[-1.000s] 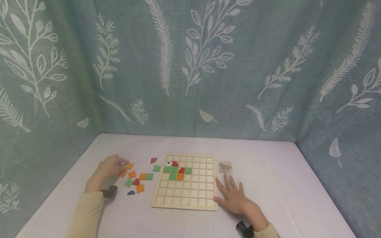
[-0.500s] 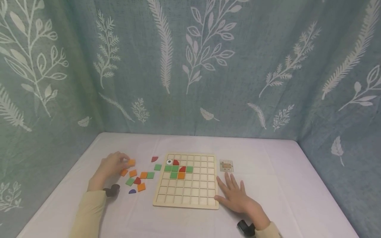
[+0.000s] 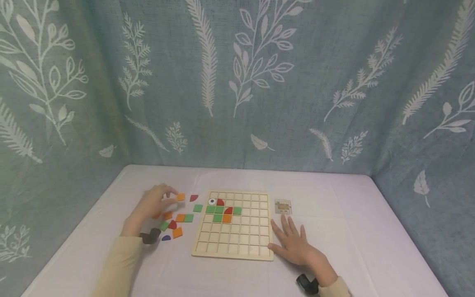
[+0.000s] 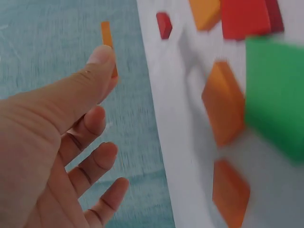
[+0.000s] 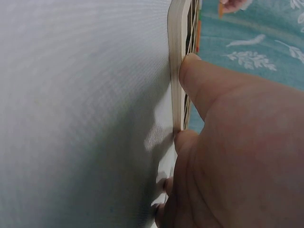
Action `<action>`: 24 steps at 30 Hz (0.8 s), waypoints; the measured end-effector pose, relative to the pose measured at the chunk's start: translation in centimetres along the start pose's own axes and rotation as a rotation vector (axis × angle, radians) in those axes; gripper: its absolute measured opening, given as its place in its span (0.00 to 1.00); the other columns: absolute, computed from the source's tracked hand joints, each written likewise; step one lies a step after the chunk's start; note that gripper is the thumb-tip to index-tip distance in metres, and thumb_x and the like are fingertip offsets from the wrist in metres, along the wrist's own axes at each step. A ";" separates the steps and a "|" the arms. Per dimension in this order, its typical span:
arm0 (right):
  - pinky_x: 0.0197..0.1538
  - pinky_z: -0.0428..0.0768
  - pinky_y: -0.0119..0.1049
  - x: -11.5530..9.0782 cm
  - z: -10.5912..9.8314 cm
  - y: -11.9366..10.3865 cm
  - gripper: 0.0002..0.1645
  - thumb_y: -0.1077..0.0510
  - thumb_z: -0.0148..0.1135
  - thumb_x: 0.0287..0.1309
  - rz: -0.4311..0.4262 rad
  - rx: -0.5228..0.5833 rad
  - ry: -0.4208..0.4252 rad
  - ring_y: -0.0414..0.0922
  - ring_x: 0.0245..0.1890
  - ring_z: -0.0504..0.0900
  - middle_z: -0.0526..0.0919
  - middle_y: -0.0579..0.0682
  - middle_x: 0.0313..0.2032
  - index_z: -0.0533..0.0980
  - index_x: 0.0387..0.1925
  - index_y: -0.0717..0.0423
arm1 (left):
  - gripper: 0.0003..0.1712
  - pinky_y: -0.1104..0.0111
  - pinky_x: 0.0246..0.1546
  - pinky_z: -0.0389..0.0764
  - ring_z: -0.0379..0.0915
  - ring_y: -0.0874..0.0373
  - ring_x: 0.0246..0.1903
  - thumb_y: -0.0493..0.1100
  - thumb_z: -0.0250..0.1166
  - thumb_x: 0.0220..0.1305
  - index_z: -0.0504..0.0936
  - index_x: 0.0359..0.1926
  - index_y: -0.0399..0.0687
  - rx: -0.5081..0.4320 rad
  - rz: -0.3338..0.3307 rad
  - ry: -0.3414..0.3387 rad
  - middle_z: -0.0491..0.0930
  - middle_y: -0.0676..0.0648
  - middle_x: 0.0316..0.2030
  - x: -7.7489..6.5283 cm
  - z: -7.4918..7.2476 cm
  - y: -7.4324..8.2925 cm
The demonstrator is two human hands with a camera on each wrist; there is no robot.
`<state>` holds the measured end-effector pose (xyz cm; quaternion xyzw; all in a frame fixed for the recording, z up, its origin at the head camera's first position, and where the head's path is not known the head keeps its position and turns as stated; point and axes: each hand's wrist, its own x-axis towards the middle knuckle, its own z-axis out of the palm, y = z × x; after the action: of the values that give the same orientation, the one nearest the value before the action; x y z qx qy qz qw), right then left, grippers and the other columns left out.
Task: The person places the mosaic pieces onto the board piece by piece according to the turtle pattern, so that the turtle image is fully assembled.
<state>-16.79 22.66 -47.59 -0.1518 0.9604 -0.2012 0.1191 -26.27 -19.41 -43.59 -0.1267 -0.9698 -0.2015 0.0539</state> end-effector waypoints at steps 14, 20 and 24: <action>0.60 0.29 0.68 0.0 0.2 0.2 0.43 0.37 0.45 0.62 -0.021 0.020 0.008 0.64 0.69 0.33 0.38 0.64 0.70 0.50 0.71 0.53 | 0.13 0.55 0.42 0.66 0.67 0.55 0.36 0.50 0.65 0.57 0.82 0.41 0.50 -0.004 0.104 0.007 0.76 0.51 0.32 0.5 2.0 3.6; 0.60 0.29 0.68 0.0 0.2 0.2 0.43 0.37 0.46 0.62 -0.027 0.021 0.012 0.64 0.69 0.33 0.38 0.64 0.70 0.50 0.71 0.53 | 0.14 0.58 0.39 0.67 0.67 0.57 0.34 0.52 0.66 0.56 0.82 0.40 0.50 0.007 0.164 0.013 0.76 0.52 0.31 0.7 2.7 5.0; 0.60 0.28 0.68 0.0 0.1 0.2 0.43 0.37 0.45 0.62 -0.021 0.021 0.008 0.64 0.69 0.33 0.38 0.64 0.70 0.49 0.71 0.53 | 0.14 0.61 0.37 0.66 0.66 0.58 0.32 0.52 0.66 0.55 0.82 0.40 0.51 0.006 0.185 -0.001 0.74 0.53 0.29 0.7 3.1 5.9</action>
<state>-16.77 22.79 -47.78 -0.1597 0.9570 -0.2130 0.1150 -25.52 -12.75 -44.06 -0.2156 -0.9545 -0.1928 0.0724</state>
